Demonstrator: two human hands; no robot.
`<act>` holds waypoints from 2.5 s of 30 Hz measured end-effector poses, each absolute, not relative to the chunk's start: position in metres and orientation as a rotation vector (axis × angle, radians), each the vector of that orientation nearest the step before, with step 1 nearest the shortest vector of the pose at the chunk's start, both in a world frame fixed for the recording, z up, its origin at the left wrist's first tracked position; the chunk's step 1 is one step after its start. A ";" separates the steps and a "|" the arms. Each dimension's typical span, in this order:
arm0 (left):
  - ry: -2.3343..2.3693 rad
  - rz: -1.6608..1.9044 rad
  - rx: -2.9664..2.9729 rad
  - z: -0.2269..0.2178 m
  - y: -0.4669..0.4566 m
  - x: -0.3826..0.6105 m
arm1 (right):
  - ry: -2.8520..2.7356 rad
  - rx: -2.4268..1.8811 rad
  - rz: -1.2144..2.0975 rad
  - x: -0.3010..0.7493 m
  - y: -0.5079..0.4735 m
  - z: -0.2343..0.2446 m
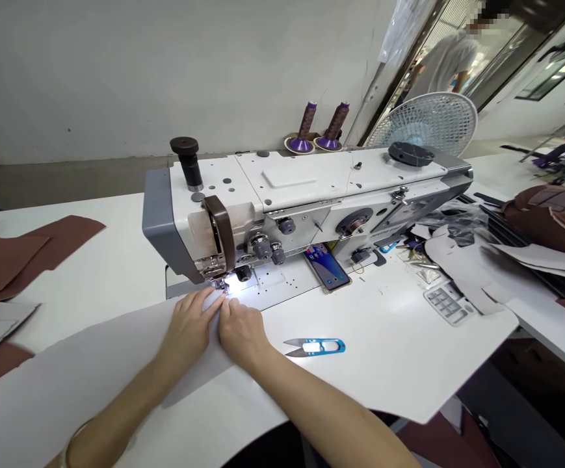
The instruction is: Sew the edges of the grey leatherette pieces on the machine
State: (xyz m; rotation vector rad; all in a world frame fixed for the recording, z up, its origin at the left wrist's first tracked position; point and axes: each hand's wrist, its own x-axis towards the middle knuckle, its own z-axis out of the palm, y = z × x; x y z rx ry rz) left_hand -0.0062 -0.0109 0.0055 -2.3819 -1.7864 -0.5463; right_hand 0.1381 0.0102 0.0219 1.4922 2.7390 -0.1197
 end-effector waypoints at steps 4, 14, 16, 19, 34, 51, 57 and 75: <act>-1.757 -0.529 -2.424 0.008 -0.003 -0.009 | 2.777 1.352 -0.016 0.135 0.016 0.027; -1.708 -0.589 -2.395 0.008 0.004 -0.007 | 2.827 1.362 0.062 0.132 0.022 0.025; -1.724 -0.584 -2.392 0.008 0.004 -0.007 | 2.820 1.376 0.031 0.132 0.023 0.025; -1.754 -0.564 -2.378 0.007 0.004 -0.006 | 2.813 1.400 -0.001 0.133 0.025 0.025; -1.731 -0.572 -2.404 0.010 0.006 -0.007 | 2.810 1.354 -0.023 0.133 0.026 0.024; -1.688 -0.466 -2.302 0.004 0.007 -0.002 | 2.850 1.438 0.003 0.129 0.032 0.024; -1.775 -0.491 -2.184 0.002 -0.001 0.013 | 2.856 1.455 0.021 0.127 0.034 0.021; -1.804 -0.539 -2.200 0.001 -0.004 0.011 | 2.792 1.473 -0.019 0.135 0.031 0.026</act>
